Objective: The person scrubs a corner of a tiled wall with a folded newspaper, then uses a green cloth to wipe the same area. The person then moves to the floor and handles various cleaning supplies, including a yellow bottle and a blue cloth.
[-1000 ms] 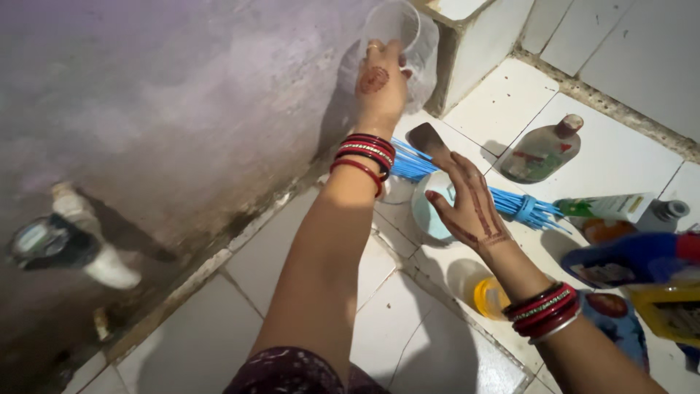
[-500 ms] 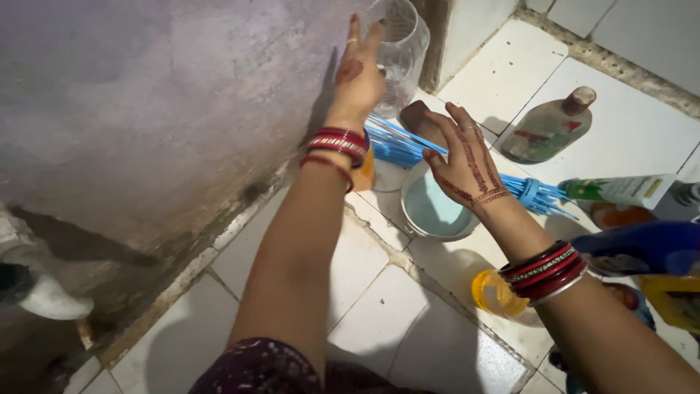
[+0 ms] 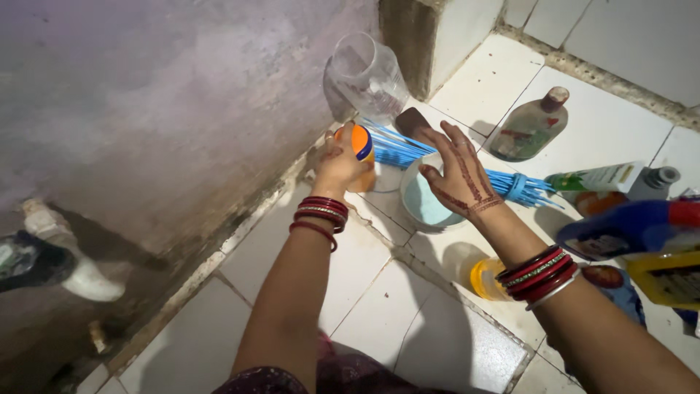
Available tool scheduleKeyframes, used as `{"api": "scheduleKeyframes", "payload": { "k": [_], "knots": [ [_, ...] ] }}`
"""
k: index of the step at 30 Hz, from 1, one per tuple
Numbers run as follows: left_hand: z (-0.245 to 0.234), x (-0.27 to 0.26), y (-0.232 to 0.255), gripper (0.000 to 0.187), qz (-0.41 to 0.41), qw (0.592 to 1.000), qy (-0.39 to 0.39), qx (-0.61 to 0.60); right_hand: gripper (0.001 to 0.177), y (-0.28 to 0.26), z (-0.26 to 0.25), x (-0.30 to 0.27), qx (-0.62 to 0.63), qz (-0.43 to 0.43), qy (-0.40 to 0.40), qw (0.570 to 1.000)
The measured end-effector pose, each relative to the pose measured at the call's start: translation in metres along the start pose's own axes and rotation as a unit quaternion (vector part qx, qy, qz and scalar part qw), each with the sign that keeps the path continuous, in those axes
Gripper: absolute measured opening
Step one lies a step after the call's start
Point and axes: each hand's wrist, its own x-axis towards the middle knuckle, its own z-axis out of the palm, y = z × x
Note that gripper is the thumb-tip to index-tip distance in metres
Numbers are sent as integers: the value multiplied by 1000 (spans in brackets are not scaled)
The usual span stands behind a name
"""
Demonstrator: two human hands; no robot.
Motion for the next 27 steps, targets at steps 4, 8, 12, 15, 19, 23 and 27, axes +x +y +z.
{"api": "scheduleKeyframes", "payload": {
  "k": [4,8,12,15,19,23,27],
  "knots": [
    [6,-10,12,88,14,997,59,-41,69,-7,4,-8,-15,-1,-8,1000],
    [6,-22,17,80,63,993,86,-42,67,-5,7,-21,-22,32,-26,999],
    [-14,-33,18,95,73,995,54,-40,67,4,-2,-37,-29,18,-7,999],
    [-52,-40,42,89,83,996,16,-16,65,4,-20,-51,-19,27,2,999],
    [-118,-68,79,89,125,991,-34,29,64,-5,-47,-77,-13,54,14,998],
    [-152,-111,116,85,153,984,-74,42,63,-15,-67,-109,-13,71,30,997],
    [-125,-161,149,88,193,975,-112,11,65,-18,-89,-153,17,115,55,992]
  ]
}}
